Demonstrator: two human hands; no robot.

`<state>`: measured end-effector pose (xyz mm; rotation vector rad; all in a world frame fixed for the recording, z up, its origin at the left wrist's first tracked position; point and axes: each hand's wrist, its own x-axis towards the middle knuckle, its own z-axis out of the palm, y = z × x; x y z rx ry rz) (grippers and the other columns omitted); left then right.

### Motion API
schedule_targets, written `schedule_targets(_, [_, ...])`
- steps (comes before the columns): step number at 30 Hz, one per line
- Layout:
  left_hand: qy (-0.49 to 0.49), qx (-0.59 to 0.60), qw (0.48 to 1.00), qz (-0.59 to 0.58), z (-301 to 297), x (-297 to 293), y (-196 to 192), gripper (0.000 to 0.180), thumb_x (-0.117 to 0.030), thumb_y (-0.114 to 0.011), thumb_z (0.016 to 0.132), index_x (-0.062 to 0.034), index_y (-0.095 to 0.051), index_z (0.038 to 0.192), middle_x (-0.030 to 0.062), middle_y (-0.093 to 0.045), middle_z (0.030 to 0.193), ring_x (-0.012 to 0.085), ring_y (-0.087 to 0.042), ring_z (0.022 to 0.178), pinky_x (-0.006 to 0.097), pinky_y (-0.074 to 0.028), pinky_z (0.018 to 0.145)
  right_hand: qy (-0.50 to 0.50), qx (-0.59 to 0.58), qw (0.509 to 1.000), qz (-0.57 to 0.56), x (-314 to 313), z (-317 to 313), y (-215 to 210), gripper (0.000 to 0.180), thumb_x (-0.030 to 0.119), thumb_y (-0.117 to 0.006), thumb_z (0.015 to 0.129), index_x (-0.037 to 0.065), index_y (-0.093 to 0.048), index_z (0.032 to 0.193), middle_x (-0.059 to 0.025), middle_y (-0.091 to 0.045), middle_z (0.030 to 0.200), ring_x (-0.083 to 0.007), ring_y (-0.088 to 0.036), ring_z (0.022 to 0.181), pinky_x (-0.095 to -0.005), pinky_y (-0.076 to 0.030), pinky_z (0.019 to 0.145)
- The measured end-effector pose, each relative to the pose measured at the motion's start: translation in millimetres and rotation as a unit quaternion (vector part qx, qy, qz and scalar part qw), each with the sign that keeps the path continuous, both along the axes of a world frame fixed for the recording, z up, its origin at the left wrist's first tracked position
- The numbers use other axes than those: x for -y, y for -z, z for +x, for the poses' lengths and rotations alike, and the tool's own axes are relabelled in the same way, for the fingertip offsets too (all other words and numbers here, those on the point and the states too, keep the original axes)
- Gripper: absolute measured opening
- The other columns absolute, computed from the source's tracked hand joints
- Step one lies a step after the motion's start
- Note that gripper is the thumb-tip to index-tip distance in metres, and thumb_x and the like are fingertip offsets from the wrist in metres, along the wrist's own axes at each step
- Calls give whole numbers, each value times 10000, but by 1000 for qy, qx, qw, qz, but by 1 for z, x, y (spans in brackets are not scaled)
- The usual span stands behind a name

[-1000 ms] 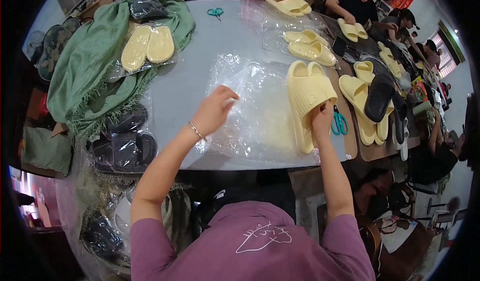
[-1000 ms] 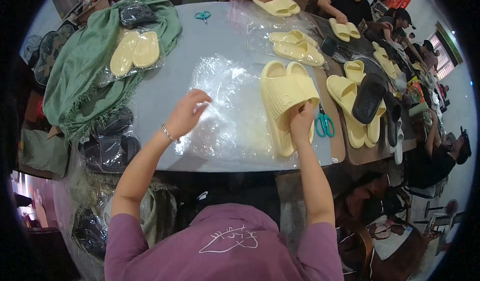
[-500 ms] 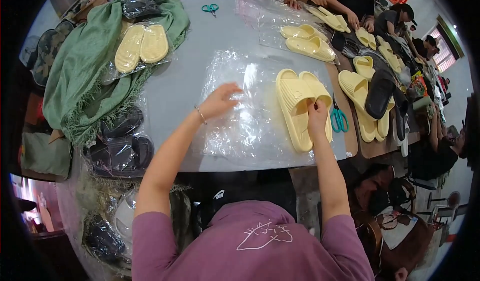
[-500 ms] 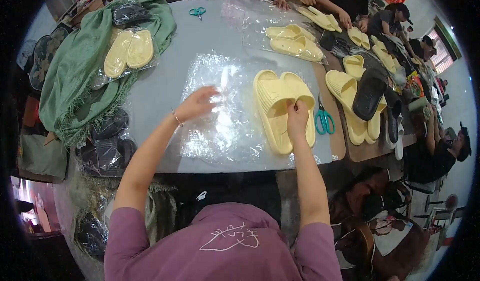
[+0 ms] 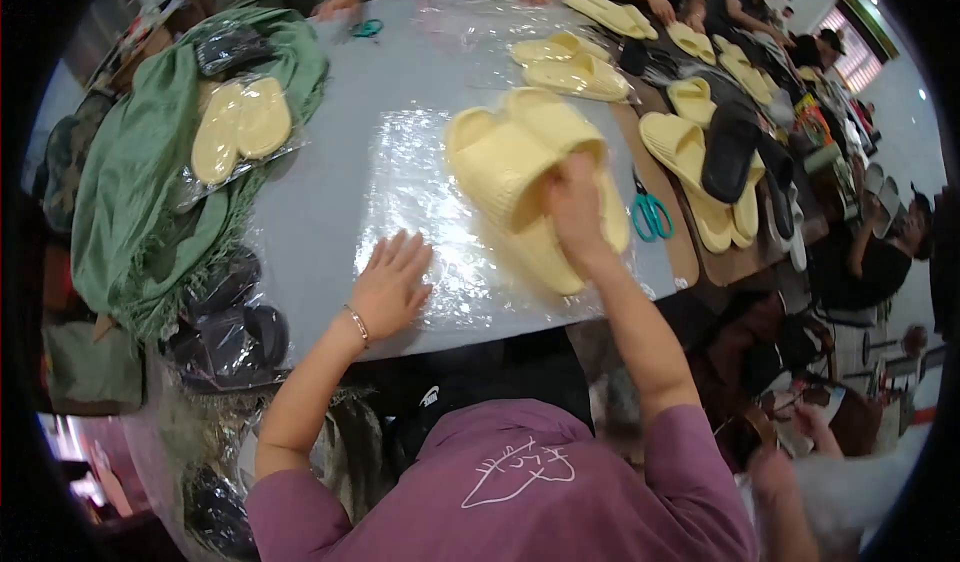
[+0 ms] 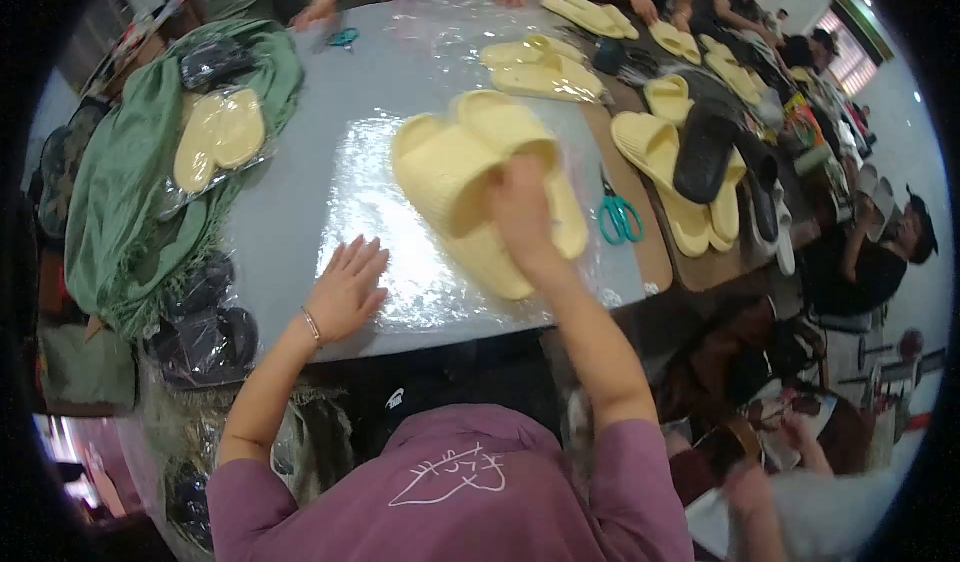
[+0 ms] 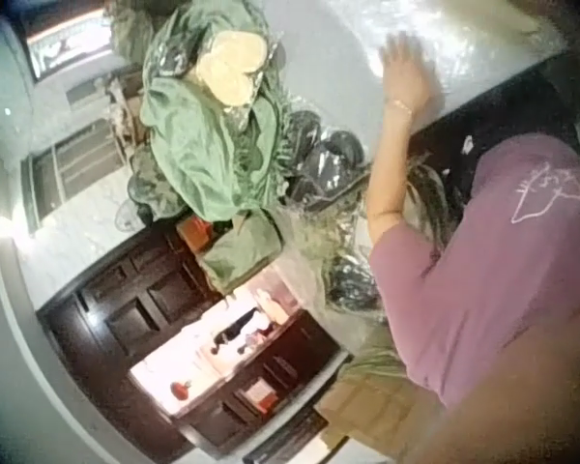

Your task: Inspecting slippers by removing them from plastic bags and using scissors to trim loose threads.

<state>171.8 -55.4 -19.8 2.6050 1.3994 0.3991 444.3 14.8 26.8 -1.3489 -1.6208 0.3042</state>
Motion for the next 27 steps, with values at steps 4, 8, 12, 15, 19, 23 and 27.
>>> schedule_targets(4, [11, -36, 999, 10, -4, -11, 20, 490, -348, -475, 883, -74, -462, 1289, 137, -426, 1351, 332, -303, 1312, 499, -117, 1117, -65, 255, 962, -73, -4, -64, 58, 171, 161, -552, 795, 20, -553, 891, -167, -571, 886, -339, -571, 812, -458, -445, 701])
schedule_targets(8, [-17, -16, 1000, -10, -8, -9, 25, 483, -372, -471, 882, -82, -492, 1268, 139, -445, 1336, 327, -308, 1311, 487, -129, 1115, -87, 227, 966, -86, -18, -61, 67, 163, 157, -556, 797, 24, -571, 890, -170, -579, 950, -372, -567, 840, -460, -434, 744])
schedule_targets(12, [-19, 39, 998, 41, -12, -17, 31, 448, -332, -515, 872, -72, -513, 1236, 138, -467, 1313, 329, -305, 1318, 464, -180, 1108, 53, 208, 972, -92, -67, 8, 83, 174, 168, -533, 822, 15, -541, 904, -215, -580, 878, -401, -564, 842, -480, -432, 731])
schedule_targets(15, [-28, 280, 957, -63, -33, -7, 9, 439, -262, -580, 844, -56, -516, 1226, 134, -466, 1322, 337, -315, 1318, 441, -259, 1083, 103, 140, 978, -110, -57, 18, 40, 180, 158, -529, 832, 2, -525, 920, -219, -577, 927, -414, -556, 880, -479, -435, 749])
schedule_targets(19, [20, 167, 984, -56, -54, 41, -6, 480, -219, -634, 802, -70, -514, 1243, 130, -451, 1347, 337, -355, 1296, 407, -334, 1047, 29, 117, 989, -85, -2, -1, -11, 161, 105, -534, 810, 4, -507, 931, -225, -572, 904, -421, -555, 857, -474, -443, 725])
schedule_targets(23, [21, 81, 996, 1, -47, 48, 13, 430, -168, -608, 825, -74, -521, 1236, 110, -489, 1307, 331, -374, 1278, 412, -361, 1028, -95, 140, 975, -142, 44, -62, 31, 154, 131, -557, 774, -1, -538, 852, -206, -575, 847, -388, -570, 813, -469, -448, 721])
schedule_targets(27, [-12, 30, 999, 12, -43, 49, 17, 379, -104, -560, 856, -87, -535, 1233, 104, -475, 1328, 322, -389, 1263, 404, -371, 1019, -106, 239, 962, -84, 44, -46, 50, 146, 149, -556, 778, 3, -555, 773, -189, -577, 787, -359, -579, 787, -463, -450, 707])
